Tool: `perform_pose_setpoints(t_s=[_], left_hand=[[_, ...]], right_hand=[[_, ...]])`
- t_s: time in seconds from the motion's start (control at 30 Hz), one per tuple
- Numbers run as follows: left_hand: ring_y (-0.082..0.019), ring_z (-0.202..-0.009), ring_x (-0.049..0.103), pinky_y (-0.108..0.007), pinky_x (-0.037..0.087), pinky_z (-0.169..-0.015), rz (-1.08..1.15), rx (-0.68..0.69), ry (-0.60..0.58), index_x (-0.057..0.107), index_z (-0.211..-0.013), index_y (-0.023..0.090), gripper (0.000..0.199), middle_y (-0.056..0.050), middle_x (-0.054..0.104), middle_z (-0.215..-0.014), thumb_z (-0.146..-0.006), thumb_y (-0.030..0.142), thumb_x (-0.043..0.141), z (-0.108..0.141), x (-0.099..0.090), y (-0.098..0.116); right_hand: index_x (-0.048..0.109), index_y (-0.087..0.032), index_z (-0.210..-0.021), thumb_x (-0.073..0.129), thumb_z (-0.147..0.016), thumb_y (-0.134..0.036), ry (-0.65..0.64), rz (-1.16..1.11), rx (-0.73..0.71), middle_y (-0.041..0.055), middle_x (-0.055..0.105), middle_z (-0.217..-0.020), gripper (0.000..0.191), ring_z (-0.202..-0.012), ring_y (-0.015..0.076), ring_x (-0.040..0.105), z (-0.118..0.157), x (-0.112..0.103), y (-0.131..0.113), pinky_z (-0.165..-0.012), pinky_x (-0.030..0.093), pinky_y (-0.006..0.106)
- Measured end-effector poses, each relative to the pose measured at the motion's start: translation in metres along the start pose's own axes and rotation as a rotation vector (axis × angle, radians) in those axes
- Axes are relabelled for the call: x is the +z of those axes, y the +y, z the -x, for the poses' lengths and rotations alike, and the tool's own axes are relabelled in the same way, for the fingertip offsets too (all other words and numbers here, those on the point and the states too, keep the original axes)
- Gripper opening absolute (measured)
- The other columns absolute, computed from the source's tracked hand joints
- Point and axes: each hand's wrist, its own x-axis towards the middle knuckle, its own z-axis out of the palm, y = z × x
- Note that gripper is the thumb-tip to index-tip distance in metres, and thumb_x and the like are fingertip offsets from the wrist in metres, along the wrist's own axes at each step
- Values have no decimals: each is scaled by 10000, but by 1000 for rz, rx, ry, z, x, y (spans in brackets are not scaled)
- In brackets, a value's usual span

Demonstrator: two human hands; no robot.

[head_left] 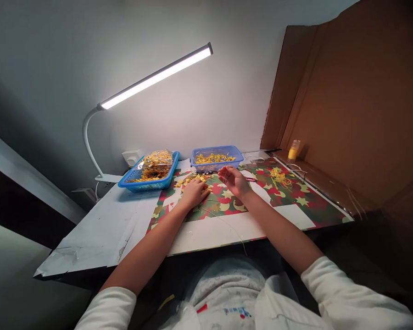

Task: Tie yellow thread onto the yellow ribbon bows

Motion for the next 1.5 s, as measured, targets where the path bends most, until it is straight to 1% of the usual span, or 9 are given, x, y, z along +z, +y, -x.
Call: perform_pose_setpoints(t_s=[0.2, 0.37, 0.53, 0.7, 0.87, 0.97, 1.07, 1.23, 1.5], left_hand=[[-249, -814, 577, -364, 418, -744, -5, -86, 9, 654, -807, 188, 212, -81, 635, -787, -813, 382, 569, 2, 0, 1], [-230, -763, 560, -338, 406, -696, 89, -133, 39, 587, -646, 194, 151, -57, 606, -724, -686, 305, 682, 2, 2, -1], [-165, -608, 513, -293, 389, -602, 308, -170, 62, 563, -620, 196, 200, -8, 590, -637, -631, 312, 726, 3, 2, 1], [-110, -541, 504, -240, 385, -548, 612, -212, 176, 526, -750, 196, 294, 41, 570, -611, -651, 382, 732, 6, -1, 8], [-103, -571, 551, -234, 430, -583, 918, -272, 238, 549, -742, 186, 368, 44, 589, -611, -593, 413, 799, 9, -1, 18], [-136, -661, 600, -262, 465, -638, 1040, -317, 212, 673, -790, 173, 369, -11, 684, -726, -532, 374, 844, 9, 0, 20], [-141, -688, 606, -267, 474, -647, 1130, -372, 180, 748, -841, 168, 362, -47, 720, -818, -539, 345, 841, 8, 0, 18], [-109, -701, 605, -242, 478, -665, 1292, -432, 137, 770, -849, 181, 282, -53, 729, -896, -581, 262, 805, 7, -4, 14], [-110, -799, 643, -214, 483, -762, 1504, -438, 73, 762, -906, 171, 363, -56, 738, -966, -558, 81, 814, 10, -10, 19]], right_hand=[[508, -211, -713, 660, -685, -382, -7, 132, -64, -29, 593, -664, 231, -656, 99, 565, -3, -3, 4, -691, 474, 232], [466, -204, -662, 619, -729, -437, -46, 300, -107, -36, 555, -617, 287, -592, 88, 494, -5, -5, 19, -603, 418, 214], [486, -205, -683, 579, -767, -420, -112, 497, -159, -37, 541, -601, 249, -583, 102, 488, -8, -8, 33, -584, 398, 227], [507, -202, -702, 523, -813, -367, -170, 649, -225, -30, 553, -645, 199, -628, 110, 501, -5, -9, 36, -617, 395, 230], [515, -199, -702, 494, -833, -356, -188, 726, -287, -22, 550, -693, 205, -672, 117, 492, 2, -5, 33, -660, 393, 240], [521, -199, -713, 480, -839, -352, -187, 749, -299, -20, 546, -677, 203, -643, 119, 478, 5, -1, 31, -637, 385, 242], [522, -201, -724, 476, -846, -344, -183, 771, -309, -25, 531, -623, 194, -594, 120, 470, 9, 2, 31, -609, 382, 247], [537, -203, -732, 489, -849, -307, -240, 810, -345, -16, 563, -594, 164, -562, 130, 520, 14, 5, 30, -608, 429, 264], [573, -194, -792, 495, -843, -243, -328, 939, -485, -17, 581, -592, 106, -546, 130, 539, 17, 3, 29, -579, 422, 254]])
